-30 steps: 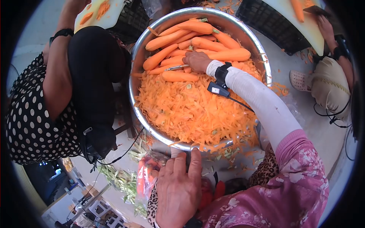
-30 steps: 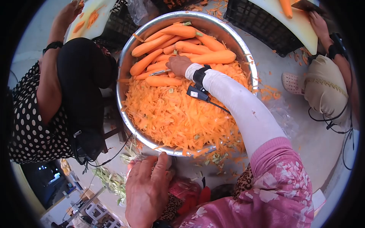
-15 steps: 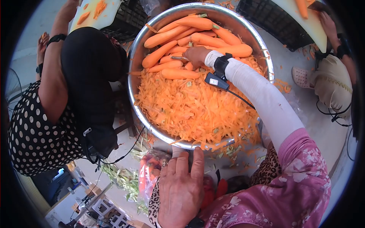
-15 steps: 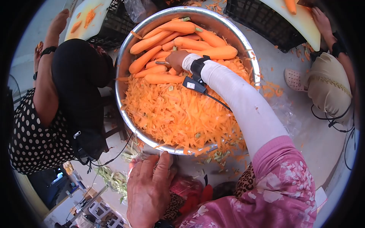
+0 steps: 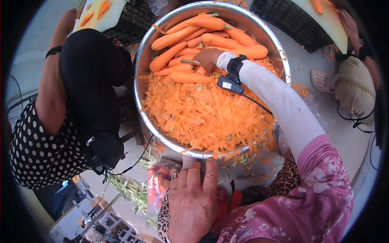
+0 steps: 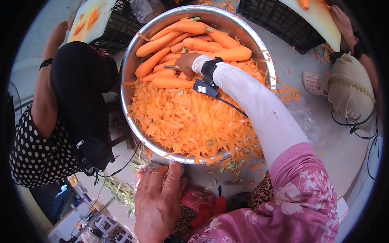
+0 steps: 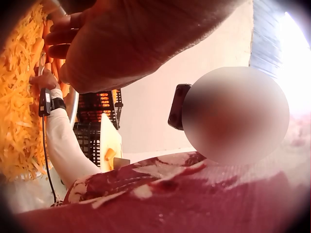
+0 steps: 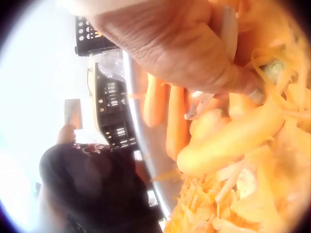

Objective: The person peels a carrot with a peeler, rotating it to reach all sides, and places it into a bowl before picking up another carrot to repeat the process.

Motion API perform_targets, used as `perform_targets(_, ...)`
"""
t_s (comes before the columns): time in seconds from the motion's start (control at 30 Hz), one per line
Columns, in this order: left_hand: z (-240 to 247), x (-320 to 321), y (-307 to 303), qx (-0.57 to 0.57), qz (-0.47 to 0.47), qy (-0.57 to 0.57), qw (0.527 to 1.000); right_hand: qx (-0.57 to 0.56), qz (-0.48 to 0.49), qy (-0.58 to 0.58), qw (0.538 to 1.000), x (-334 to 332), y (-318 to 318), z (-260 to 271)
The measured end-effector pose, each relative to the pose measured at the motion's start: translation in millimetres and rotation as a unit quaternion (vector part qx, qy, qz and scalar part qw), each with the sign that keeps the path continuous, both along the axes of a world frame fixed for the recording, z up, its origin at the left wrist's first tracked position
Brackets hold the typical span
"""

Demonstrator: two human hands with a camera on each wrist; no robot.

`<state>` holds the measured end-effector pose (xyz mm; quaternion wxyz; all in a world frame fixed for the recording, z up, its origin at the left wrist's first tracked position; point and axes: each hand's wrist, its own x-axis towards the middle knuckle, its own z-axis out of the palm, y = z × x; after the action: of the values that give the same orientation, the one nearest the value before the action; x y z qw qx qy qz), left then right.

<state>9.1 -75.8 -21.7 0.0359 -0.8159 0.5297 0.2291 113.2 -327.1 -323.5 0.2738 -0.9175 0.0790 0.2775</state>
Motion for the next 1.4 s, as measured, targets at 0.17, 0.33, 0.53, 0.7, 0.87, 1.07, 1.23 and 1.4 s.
perform_targets(0.17, -0.3, -1.2, -0.4, 0.0, 0.011, 0.011, 1.0, -0.018, 0.015, 0.015, 1.0, 5.7, 1.3, -2.7)
perform_targets(0.33, -1.4, -2.1, 0.3, 0.018, 0.017, 0.018, 1.0, -0.041, 0.024, -0.016, 0.999, 0.9, 4.7, -6.6)
perform_targets(0.53, -1.9, -4.3, 1.9, 0.018, -0.003, -0.007, 1.0, 0.264, -0.174, -0.03, 0.948, -21.6, -15.8, 5.2)
perform_targets(0.7, -2.0, -6.0, -0.5, 0.014, -0.017, -0.018, 1.0, 0.376, -0.269, -0.146, 0.875, -33.0, -27.1, 18.4)
perform_targets(0.87, -1.9, -7.8, -3.5, 0.016, -0.029, -0.021, 0.999, 0.634, -0.314, -0.21, 0.674, -27.4, -37.6, -14.7)
perform_targets(1.07, -3.1, -12.4, -4.8, 0.027, -0.021, -0.013, 0.999, 0.717, -0.352, -0.169, 0.577, -37.0, -28.0, 9.9)
perform_targets(1.23, -4.1, -14.4, -4.7, 0.028, -0.016, -0.007, 0.999, 0.74, -0.339, -0.168, 0.557, -37.6, -21.9, 12.4)
perform_targets(1.4, -8.9, -10.0, -0.6, 0.036, -0.036, -0.001, 0.999, 0.725, -0.34, -0.22, 0.558, -42.4, -15.4, 42.1)
